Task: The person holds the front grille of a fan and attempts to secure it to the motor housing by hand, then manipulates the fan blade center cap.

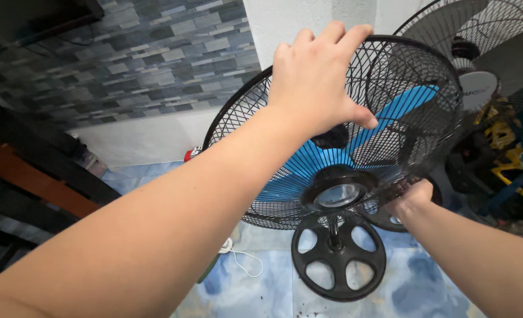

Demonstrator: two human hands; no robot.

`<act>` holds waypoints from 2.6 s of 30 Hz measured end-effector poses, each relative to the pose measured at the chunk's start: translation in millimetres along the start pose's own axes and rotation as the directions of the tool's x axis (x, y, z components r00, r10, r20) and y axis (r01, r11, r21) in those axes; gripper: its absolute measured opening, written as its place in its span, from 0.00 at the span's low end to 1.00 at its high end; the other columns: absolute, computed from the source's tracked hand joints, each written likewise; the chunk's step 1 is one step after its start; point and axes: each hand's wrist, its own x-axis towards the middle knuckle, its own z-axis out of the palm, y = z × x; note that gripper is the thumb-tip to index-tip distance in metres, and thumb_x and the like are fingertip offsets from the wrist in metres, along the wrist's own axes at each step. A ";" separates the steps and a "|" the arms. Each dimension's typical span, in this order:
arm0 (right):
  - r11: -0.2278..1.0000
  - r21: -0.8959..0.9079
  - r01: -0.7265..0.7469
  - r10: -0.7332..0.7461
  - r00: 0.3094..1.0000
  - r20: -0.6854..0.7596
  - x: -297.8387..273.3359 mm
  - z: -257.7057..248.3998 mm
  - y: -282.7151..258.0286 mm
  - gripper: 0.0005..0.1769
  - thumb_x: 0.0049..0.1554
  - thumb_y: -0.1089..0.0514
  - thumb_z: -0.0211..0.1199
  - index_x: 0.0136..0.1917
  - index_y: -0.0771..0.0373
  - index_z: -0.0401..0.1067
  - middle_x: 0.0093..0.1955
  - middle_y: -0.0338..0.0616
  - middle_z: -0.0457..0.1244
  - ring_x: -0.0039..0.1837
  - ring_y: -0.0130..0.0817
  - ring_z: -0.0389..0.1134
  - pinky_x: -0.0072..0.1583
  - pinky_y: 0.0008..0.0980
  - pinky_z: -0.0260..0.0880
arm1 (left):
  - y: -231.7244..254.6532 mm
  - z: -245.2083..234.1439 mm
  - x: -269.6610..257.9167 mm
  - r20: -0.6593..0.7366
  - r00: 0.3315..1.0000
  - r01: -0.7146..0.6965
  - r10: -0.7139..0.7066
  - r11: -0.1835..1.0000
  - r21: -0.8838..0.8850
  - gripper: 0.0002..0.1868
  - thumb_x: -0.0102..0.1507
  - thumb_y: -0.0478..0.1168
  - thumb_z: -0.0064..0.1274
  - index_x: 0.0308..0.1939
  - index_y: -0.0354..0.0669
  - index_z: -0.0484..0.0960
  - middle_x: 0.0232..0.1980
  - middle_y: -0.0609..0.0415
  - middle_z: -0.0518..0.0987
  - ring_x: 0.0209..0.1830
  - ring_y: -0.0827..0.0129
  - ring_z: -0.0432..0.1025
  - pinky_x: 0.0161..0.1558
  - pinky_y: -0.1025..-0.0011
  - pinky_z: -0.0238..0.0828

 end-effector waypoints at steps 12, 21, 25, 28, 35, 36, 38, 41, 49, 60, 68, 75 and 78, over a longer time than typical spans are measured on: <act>0.995 -0.061 -0.079 0.083 0.995 0.060 -9.0 -1.8 -7.2 0.31 0.63 0.46 0.35 0.66 0.61 0.71 0.68 0.48 0.67 0.68 0.46 0.68 0.71 0.51 0.66 | 8.0 0.5 6.1 0.017 1.000 -0.004 0.003 1.000 0.022 0.60 0.27 0.73 0.76 0.59 0.59 0.73 0.51 0.60 0.77 0.52 0.56 0.74 0.46 0.51 0.70; 0.979 -0.086 -0.186 0.187 0.982 0.002 -16.6 11.3 -16.4 0.37 0.65 0.43 0.27 0.72 0.63 0.67 0.72 0.52 0.65 0.74 0.50 0.67 0.73 0.54 0.66 | 6.2 2.2 3.6 -0.007 0.999 0.045 -0.045 0.998 0.039 0.61 0.27 0.73 0.75 0.60 0.59 0.73 0.52 0.61 0.77 0.54 0.57 0.73 0.47 0.52 0.70; 0.955 -0.192 -0.225 0.227 0.974 -0.014 -26.1 18.3 -17.6 0.35 0.64 0.39 0.32 0.68 0.57 0.70 0.69 0.47 0.67 0.69 0.46 0.67 0.69 0.57 0.63 | 8.0 3.0 6.7 0.045 0.999 0.027 -0.028 0.999 0.022 0.63 0.28 0.73 0.75 0.64 0.59 0.71 0.54 0.59 0.76 0.56 0.56 0.72 0.51 0.52 0.69; 0.958 -0.211 -0.193 0.158 0.972 -0.171 -29.4 20.1 -14.4 0.31 0.61 0.33 0.40 0.62 0.50 0.72 0.65 0.39 0.66 0.65 0.40 0.66 0.68 0.55 0.62 | 5.6 2.0 8.9 0.031 1.000 0.002 -0.003 1.000 0.007 0.68 0.27 0.74 0.75 0.66 0.54 0.68 0.52 0.54 0.76 0.53 0.53 0.72 0.47 0.51 0.69; 0.987 -0.164 -0.005 -0.008 0.997 -0.076 21.1 -28.8 -28.0 0.23 0.61 0.33 0.49 0.51 0.49 0.74 0.49 0.33 0.67 0.49 0.33 0.68 0.53 0.41 0.68 | 8.6 -20.5 -75.5 -0.417 0.881 -0.371 0.223 0.873 -0.317 0.23 0.60 0.36 0.64 0.57 0.46 0.75 0.59 0.49 0.73 0.62 0.51 0.69 0.65 0.52 0.68; 0.977 -0.203 0.063 -0.078 0.995 -0.067 32.5 -31.5 -40.6 0.22 0.61 0.34 0.50 0.49 0.48 0.74 0.46 0.31 0.66 0.47 0.32 0.68 0.51 0.40 0.68 | 16.0 -17.1 -104.0 -0.340 0.913 -0.364 0.226 0.827 -0.428 0.20 0.60 0.35 0.61 0.55 0.46 0.75 0.57 0.49 0.74 0.59 0.53 0.70 0.60 0.54 0.70; 0.930 -0.300 0.212 -0.222 0.975 0.002 44.5 -23.4 -78.0 0.19 0.61 0.34 0.51 0.47 0.47 0.73 0.41 0.29 0.65 0.41 0.29 0.66 0.45 0.36 0.67 | 30.9 3.4 -169.0 -0.188 0.957 -0.291 0.222 0.715 -0.636 0.14 0.60 0.32 0.56 0.50 0.44 0.76 0.51 0.48 0.75 0.53 0.55 0.73 0.51 0.60 0.73; 0.742 -0.447 0.499 -0.382 0.863 0.330 20.0 35.5 -147.0 0.24 0.63 0.34 0.50 0.57 0.51 0.74 0.53 0.30 0.68 0.55 0.27 0.68 0.57 0.35 0.65 | 32.4 78.8 -284.8 0.351 0.922 0.175 0.163 0.635 -0.753 0.15 0.51 0.32 0.55 0.42 0.43 0.83 0.41 0.48 0.79 0.46 0.51 0.74 0.44 0.58 0.72; 0.196 -0.536 0.821 0.159 0.513 0.843 -161.9 199.0 -174.2 0.42 0.65 0.27 0.38 0.72 0.60 0.68 0.61 0.47 0.69 0.65 0.38 0.69 0.68 0.39 0.66 | -21.7 332.8 -372.2 0.962 -0.211 0.172 -0.173 -0.975 -0.138 0.23 0.70 0.47 0.30 0.53 0.34 0.75 0.54 0.41 0.79 0.56 0.49 0.74 0.61 0.47 0.66; -0.027 -0.471 0.882 0.247 0.463 0.851 -171.4 205.8 -148.1 0.30 0.66 0.33 0.50 0.61 0.61 0.69 0.56 0.40 0.68 0.60 0.30 0.69 0.63 0.33 0.68 | -30.7 206.8 -290.3 0.950 -0.213 -0.203 -0.230 -0.940 -0.273 0.30 0.68 0.56 0.25 0.67 0.50 0.70 0.68 0.55 0.72 0.73 0.55 0.65 0.72 0.38 0.52; -0.003 -0.455 0.890 0.224 0.444 0.868 -171.5 212.7 -144.2 0.26 0.68 0.37 0.50 0.58 0.62 0.69 0.54 0.40 0.68 0.57 0.28 0.69 0.63 0.32 0.69 | -33.1 233.1 -315.2 0.904 -0.327 0.064 -0.275 -0.961 -0.269 0.25 0.68 0.54 0.24 0.65 0.56 0.67 0.66 0.64 0.71 0.67 0.65 0.67 0.75 0.42 0.43; 0.087 -0.474 0.876 0.119 0.463 0.878 -170.9 209.5 -129.6 0.26 0.65 0.38 0.53 0.55 0.63 0.71 0.49 0.43 0.70 0.52 0.32 0.73 0.58 0.35 0.74 | -38.1 304.6 -360.1 0.886 -0.089 -0.004 -0.454 -0.890 -0.457 0.21 0.70 0.49 0.28 0.54 0.49 0.77 0.55 0.56 0.80 0.56 0.62 0.72 0.77 0.47 0.56; 0.064 -0.494 0.867 0.084 0.488 0.869 -169.4 208.7 -133.0 0.26 0.65 0.37 0.53 0.55 0.63 0.72 0.49 0.44 0.70 0.52 0.33 0.73 0.57 0.34 0.74 | -31.4 275.9 -343.3 0.899 -0.122 0.084 -0.420 -0.907 -0.412 0.23 0.70 0.50 0.26 0.54 0.49 0.78 0.57 0.59 0.79 0.59 0.66 0.72 0.76 0.44 0.44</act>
